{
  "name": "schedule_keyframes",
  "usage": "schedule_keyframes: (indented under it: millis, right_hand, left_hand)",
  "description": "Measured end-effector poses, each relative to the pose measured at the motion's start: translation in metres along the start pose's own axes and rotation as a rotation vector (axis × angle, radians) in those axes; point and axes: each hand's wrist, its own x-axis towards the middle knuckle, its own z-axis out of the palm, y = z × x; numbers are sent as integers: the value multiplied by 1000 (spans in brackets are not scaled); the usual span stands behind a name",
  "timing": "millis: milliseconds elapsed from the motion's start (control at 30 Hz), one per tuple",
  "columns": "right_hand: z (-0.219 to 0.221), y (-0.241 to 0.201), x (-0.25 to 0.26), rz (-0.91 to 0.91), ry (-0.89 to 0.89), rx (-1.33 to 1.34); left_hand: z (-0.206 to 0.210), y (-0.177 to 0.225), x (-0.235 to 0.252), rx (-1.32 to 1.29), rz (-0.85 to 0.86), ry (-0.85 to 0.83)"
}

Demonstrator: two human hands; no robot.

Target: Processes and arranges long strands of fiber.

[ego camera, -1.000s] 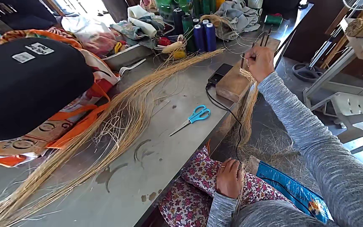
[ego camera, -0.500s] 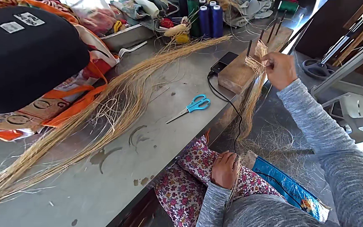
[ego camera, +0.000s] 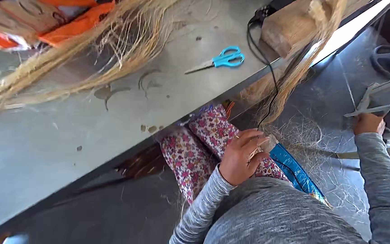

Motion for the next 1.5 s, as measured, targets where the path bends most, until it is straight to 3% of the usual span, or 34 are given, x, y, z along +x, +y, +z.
schedule_keyframes:
  millis: [33, 100, 200, 367, 467, 600, 733, 933, 1033, 1167, 1367, 1500]
  right_hand:
    - [44, 43, 34, -118, 110, 55]
    - [85, 72, 65, -81, 28, 32]
    - [120, 69, 65, -13, -146, -72]
    - [189, 54, 76, -191, -446, -161]
    - [209, 37, 77, -304, -557, -322]
    - [204, 20, 62, -322, -499, -260]
    - [157, -2, 14, -355, -449, -162]
    - [112, -34, -34, -572, -439, -44]
    - [101, -48, -52, -646, -376, 58]
    - [84, -65, -74, -813, -298, 232]
    - [83, -89, -102, -999, -245, 539]
    - [97, -99, -108, -1028, -254, 610]
  left_hand:
    - [-10, 10, -3, -3, 13, 16]
    - [-32, 27, -11, 6, 20, 79]
    - [-65, 48, -36, 86, -37, 204]
    - [-86, 66, -93, 308, -223, 384]
    - [-80, 62, -124, 453, -382, 341]
    - [-57, 50, -154, 531, -456, 283]
    - [-31, 41, -161, 554, -475, 299]
    - [14, 15, -157, 468, -591, 114]
    - [10, 14, -159, 269, -623, 108]
    - [-10, 17, -168, 100, -673, 251]
    - [-58, 3, -202, 156, -777, 501]
    - [-63, -6, -227, 128, -937, 538]
